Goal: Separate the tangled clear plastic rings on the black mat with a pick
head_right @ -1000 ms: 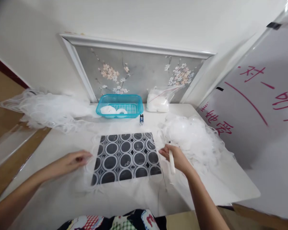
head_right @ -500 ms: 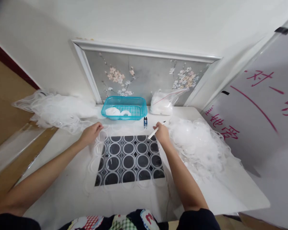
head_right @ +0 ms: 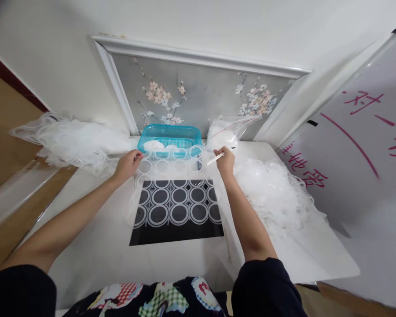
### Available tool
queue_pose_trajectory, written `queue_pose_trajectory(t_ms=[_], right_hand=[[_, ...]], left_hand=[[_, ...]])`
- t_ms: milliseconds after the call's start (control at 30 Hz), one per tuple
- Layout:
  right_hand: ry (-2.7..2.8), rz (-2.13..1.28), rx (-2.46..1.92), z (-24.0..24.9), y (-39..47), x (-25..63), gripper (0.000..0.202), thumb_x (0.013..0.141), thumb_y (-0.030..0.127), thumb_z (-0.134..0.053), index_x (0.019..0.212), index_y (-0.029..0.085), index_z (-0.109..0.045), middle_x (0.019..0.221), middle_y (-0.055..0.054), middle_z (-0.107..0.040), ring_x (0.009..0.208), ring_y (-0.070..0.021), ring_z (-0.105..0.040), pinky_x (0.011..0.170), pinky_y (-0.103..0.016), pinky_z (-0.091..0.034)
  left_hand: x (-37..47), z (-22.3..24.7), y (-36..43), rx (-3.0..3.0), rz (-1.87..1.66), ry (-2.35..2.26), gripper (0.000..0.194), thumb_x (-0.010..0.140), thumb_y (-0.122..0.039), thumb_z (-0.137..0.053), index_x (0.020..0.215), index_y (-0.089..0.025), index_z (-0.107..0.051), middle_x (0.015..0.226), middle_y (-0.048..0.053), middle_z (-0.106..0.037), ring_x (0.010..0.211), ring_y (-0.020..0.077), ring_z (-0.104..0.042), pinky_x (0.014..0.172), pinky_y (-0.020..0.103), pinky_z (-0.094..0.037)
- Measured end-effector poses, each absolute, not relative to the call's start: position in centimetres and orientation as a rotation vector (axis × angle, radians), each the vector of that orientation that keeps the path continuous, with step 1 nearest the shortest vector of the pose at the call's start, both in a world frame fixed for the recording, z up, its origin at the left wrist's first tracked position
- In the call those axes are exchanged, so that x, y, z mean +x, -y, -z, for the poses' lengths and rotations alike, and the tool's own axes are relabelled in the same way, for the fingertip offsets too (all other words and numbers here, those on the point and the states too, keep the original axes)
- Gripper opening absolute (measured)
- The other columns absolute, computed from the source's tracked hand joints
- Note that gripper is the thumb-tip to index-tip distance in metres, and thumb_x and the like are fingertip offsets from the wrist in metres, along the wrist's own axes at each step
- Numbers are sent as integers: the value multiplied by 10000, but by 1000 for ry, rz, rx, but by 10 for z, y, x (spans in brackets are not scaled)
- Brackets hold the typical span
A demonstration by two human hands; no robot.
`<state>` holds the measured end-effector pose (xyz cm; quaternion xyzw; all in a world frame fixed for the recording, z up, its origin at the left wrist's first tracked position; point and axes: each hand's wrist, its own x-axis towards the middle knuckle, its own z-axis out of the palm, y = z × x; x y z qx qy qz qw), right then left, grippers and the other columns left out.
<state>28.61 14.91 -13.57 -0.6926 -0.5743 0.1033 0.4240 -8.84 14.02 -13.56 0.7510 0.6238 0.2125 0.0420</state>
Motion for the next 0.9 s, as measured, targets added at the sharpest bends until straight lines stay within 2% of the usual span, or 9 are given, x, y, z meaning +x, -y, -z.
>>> queue_pose_trajectory(t_ms=[67,167,233,367,500,600,733,800,900], right_hand=[[1438,-261,-1723,142,-145,282,215,791,303,-562,678,236,-392,842,-79,-648,875,-230,-593,796,-348,-447],[1476,-250,-1660,150,-123,273,127,763,284,-576,759,229,-462,1101,-140,-638,1154,-281,-541,963,-414,-411],[1577,-329,-1577,156,-96,263,121,788,318,-573,810,227,-496,1135,-138,-643,1180,-290,-545,996,-449,-401],[1932,-740,-1425,173,-24,239,172,837,357,-583,775,235,-479,1186,-132,-672,1049,-290,-635,901,-451,-476],[1999,-871,-1263,175,22,223,232,880,349,-588,714,247,-461,1153,-101,-700,1201,-289,-575,956,-466,-464],[1951,-1013,-1267,164,26,213,223,925,418,-533,777,251,-526,1027,-81,-735,1012,-255,-662,861,-414,-504],[1889,-1259,-1232,153,13,188,419,1001,504,-283,1114,252,-598,842,-40,-741,720,-190,-659,723,-337,-516],[1877,-1311,-1152,153,6,170,514,1001,533,-230,1178,245,-617,803,-34,-731,679,-182,-645,684,-320,-519],[1895,-1302,-1100,155,-5,146,513,980,550,-323,1109,225,-698,827,-54,-744,709,-198,-680,671,-321,-540]], left_hand=[[-91,139,-136,2304,-674,-1911,294,952,-307,-418,1165,-145,-540,1150,128,-627,1019,239,-609,862,332,-461],[-93,145,-116,2372,-659,-1850,454,905,-314,-515,1311,-119,-464,1339,186,-514,1239,299,-488,1033,425,-391],[-94,152,-90,2437,-602,-1757,491,884,-327,-563,1325,-125,-482,1387,189,-484,1302,320,-435,1077,460,-358],[-98,170,-25,2623,-383,-1353,358,933,-376,-539,1240,-204,-600,1354,116,-559,1286,277,-487,1072,434,-394],[-105,180,19,2788,-236,-1137,395,989,-410,-442,1331,-249,-556,1424,97,-522,1353,290,-423,1095,481,-366],[-106,179,32,2797,-191,-1222,413,989,-436,-434,1360,-282,-531,1468,80,-481,1383,301,-385,1113,490,-331],[-102,175,48,2792,-123,-1325,480,964,-488,-467,1367,-234,-523,1491,105,-450,1402,328,-353,1126,500,-300],[-99,174,60,2791,-106,-1343,521,958,-506,-468,1373,-195,-514,1488,124,-451,1404,338,-349,1128,499,-296],[-100,175,80,2774,-110,-1335,571,967,-519,-436,1413,-163,-464,1475,135,-465,1388,324,-381,1126,479,-307]])
